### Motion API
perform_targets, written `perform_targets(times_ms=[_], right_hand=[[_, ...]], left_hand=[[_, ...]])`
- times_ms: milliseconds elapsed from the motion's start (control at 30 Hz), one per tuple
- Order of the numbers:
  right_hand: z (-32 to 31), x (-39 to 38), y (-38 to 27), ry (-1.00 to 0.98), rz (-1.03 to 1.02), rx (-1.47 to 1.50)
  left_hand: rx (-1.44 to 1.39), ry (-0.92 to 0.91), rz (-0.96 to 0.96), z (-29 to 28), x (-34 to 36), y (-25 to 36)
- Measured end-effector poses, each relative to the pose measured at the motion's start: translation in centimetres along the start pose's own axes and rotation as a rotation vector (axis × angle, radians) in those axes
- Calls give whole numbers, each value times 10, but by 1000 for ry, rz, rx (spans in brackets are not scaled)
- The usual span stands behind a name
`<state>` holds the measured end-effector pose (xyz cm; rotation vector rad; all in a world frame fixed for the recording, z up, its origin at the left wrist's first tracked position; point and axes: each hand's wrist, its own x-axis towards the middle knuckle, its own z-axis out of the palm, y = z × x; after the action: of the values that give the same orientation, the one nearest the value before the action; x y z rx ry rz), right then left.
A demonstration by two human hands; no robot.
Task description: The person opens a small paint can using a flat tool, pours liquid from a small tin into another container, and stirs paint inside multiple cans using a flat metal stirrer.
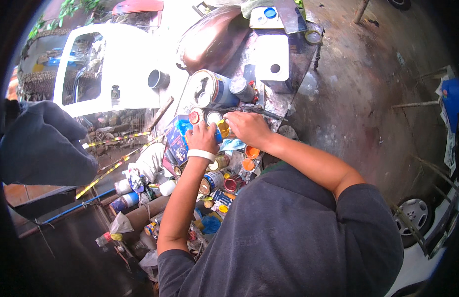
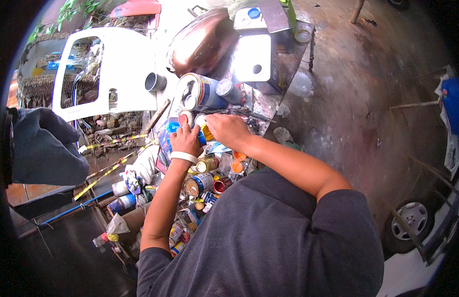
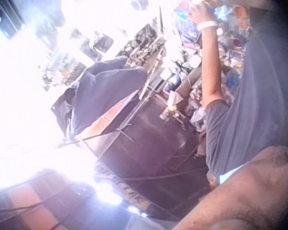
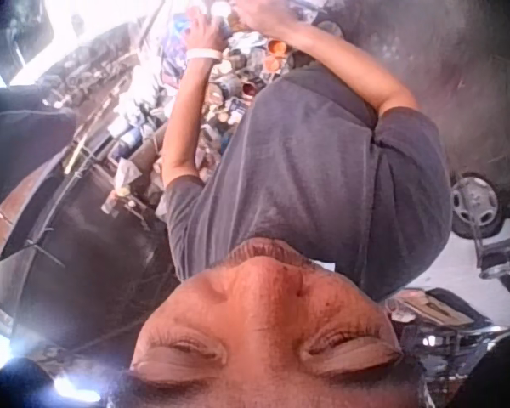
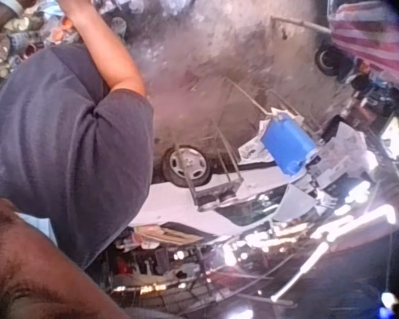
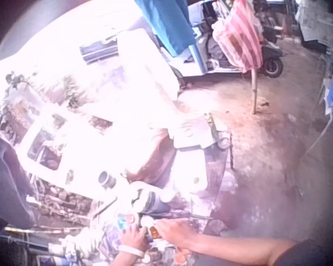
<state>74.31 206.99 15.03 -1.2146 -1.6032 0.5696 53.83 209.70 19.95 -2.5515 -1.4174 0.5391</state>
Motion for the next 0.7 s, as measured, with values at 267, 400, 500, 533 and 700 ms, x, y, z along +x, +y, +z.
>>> perform_targets(times_ms=[267,400,500,533,700], right_hand=[[1,-10,0,-23,49,-23],[-1,-11,-2,-29,68,-32],[0,-14,-3,-19,79,-33],[2,-15,-3,-12,81,-32],[3,-17,-2,23,78,-11]], left_hand=[[133,-138,77,-15,18,5],[175,-137,135,-28,21,8],[220,-197,152,-33,25,9],[231,-241,140,-35,27,11],[272,-389,97,-60,35,23]])
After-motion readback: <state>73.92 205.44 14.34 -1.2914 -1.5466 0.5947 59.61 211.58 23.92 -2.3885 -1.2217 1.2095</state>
